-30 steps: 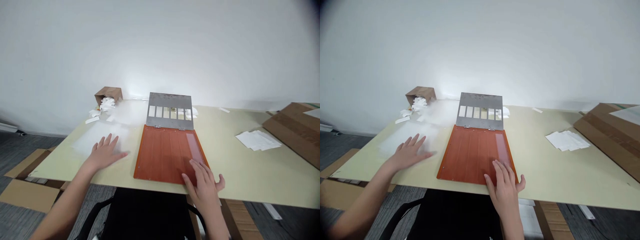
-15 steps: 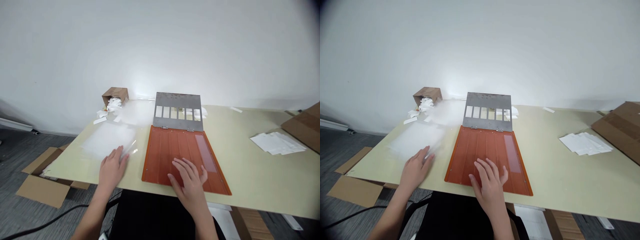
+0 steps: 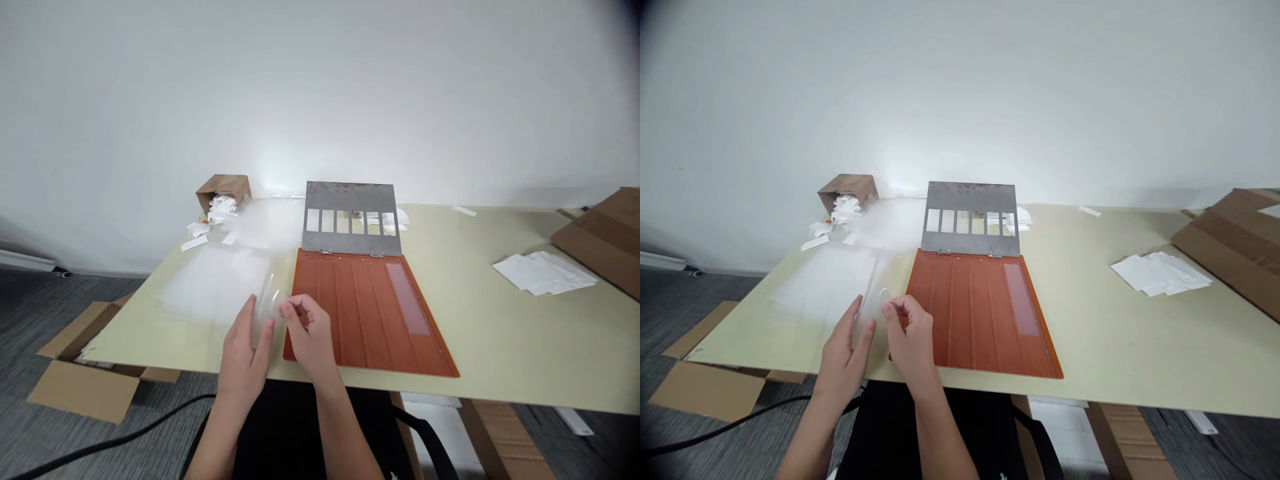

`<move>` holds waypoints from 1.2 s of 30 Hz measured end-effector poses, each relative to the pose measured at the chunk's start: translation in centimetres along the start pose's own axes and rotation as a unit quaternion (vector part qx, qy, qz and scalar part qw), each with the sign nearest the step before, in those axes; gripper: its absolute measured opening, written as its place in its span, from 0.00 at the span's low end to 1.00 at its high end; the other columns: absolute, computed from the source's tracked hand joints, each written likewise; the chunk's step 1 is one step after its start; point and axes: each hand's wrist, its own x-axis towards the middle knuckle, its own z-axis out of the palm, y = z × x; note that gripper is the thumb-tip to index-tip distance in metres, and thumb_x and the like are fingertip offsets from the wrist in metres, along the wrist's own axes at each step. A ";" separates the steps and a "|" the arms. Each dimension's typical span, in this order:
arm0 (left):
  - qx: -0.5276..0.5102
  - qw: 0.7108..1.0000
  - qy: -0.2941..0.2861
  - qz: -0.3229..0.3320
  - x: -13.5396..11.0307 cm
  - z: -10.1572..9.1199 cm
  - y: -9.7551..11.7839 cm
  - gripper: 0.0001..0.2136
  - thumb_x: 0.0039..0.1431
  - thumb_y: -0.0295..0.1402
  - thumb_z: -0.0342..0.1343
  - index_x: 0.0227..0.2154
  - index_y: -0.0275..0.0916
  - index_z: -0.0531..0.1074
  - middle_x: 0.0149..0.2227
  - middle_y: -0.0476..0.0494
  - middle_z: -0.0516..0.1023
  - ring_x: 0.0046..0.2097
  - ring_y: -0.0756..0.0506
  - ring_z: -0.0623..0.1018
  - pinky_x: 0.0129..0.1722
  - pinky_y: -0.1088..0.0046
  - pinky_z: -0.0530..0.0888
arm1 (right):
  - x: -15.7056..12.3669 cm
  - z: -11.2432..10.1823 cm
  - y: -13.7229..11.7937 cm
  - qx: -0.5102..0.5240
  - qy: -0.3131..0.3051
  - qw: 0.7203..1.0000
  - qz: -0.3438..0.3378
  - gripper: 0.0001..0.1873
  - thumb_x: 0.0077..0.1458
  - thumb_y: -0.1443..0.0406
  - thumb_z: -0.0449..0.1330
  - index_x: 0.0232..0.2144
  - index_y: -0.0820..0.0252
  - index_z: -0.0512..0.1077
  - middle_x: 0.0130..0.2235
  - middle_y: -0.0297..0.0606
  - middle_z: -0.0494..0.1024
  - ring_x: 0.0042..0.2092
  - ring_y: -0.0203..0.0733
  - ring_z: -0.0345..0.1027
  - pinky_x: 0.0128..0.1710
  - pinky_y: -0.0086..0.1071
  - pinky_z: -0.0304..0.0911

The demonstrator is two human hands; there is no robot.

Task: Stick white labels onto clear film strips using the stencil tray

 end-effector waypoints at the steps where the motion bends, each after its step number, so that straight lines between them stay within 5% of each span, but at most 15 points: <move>1: 0.008 1.000 0.013 0.013 0.0 0.0 0.1 0.31 0.64 0.52 0.44 0.66 0.44 0.57 0.65 0.41 0.62 0.66 0.40 0.63 0.65 0.56 0.65 | -0.1 0.1 0.2 0.008 0.008 1.000 0.006 0.13 0.61 0.58 0.57 0.32 0.62 0.73 0.33 0.36 0.77 0.37 0.36 0.72 0.39 0.29 0.67; 5: -0.013 0.996 0.052 0.068 -0.1 -0.4 1.4 0.23 0.63 0.48 0.49 0.58 0.47 0.66 0.57 0.39 0.70 0.59 0.40 0.70 0.61 0.58 0.70 | -0.7 0.1 1.2 0.044 0.036 0.998 0.019 0.10 0.59 0.59 0.60 0.33 0.61 0.74 0.34 0.36 0.77 0.37 0.36 0.72 0.38 0.29 0.68; 8: -0.136 0.990 -0.014 0.024 0.0 -0.4 2.3 0.17 0.62 0.48 0.51 0.50 0.52 0.72 0.50 0.42 0.75 0.50 0.42 0.77 0.49 0.61 0.78 | -0.9 0.1 1.5 0.056 0.050 0.997 -0.001 0.08 0.57 0.61 0.62 0.33 0.61 0.75 0.34 0.36 0.79 0.36 0.37 0.74 0.38 0.30 0.69; 11: -0.301 0.949 -0.064 -0.074 0.4 0.0 2.5 0.16 0.59 0.51 0.55 0.43 0.49 0.74 0.48 0.43 0.77 0.47 0.43 0.78 0.46 0.64 0.79 | -1.3 0.4 1.2 -0.002 0.061 0.995 -0.077 0.05 0.58 0.64 0.62 0.33 0.59 0.77 0.37 0.37 0.80 0.40 0.38 0.75 0.42 0.32 0.71; 18: -0.496 0.834 -0.056 -0.234 1.4 0.1 2.9 0.20 0.42 0.47 0.70 0.28 0.38 0.71 0.32 0.47 0.75 0.34 0.50 0.75 0.35 0.73 0.78 | -2.2 1.1 1.7 -0.144 0.090 0.958 -0.230 0.07 0.59 0.70 0.61 0.38 0.56 0.79 0.43 0.38 0.79 0.45 0.37 0.73 0.47 0.33 0.71; 26: -0.575 0.773 -0.044 -0.263 1.1 0.6 3.0 0.19 0.39 0.42 0.73 0.27 0.36 0.74 0.31 0.49 0.77 0.35 0.52 0.76 0.39 0.77 0.75 | -2.4 0.5 1.0 -0.103 0.076 0.969 -0.211 0.13 0.51 0.73 0.65 0.40 0.60 0.75 0.41 0.38 0.79 0.45 0.37 0.74 0.47 0.31 0.72; 30: -0.565 0.792 -0.022 -0.229 0.7 1.8 2.8 0.18 0.40 0.43 0.73 0.27 0.36 0.75 0.30 0.49 0.76 0.34 0.53 0.75 0.37 0.81 0.74 | -2.5 -0.5 0.4 -0.094 0.065 0.970 -0.212 0.10 0.53 0.73 0.62 0.39 0.60 0.74 0.40 0.37 0.80 0.44 0.35 0.75 0.46 0.29 0.72; 36: -0.458 0.886 0.004 -0.074 0.2 3.4 3.4 0.12 0.56 0.41 0.64 0.28 0.36 0.75 0.29 0.50 0.75 0.33 0.54 0.74 0.36 0.83 0.72 | -2.7 -2.2 0.6 -0.137 0.077 0.960 -0.231 0.07 0.58 0.73 0.60 0.37 0.61 0.75 0.40 0.37 0.80 0.43 0.33 0.76 0.47 0.26 0.72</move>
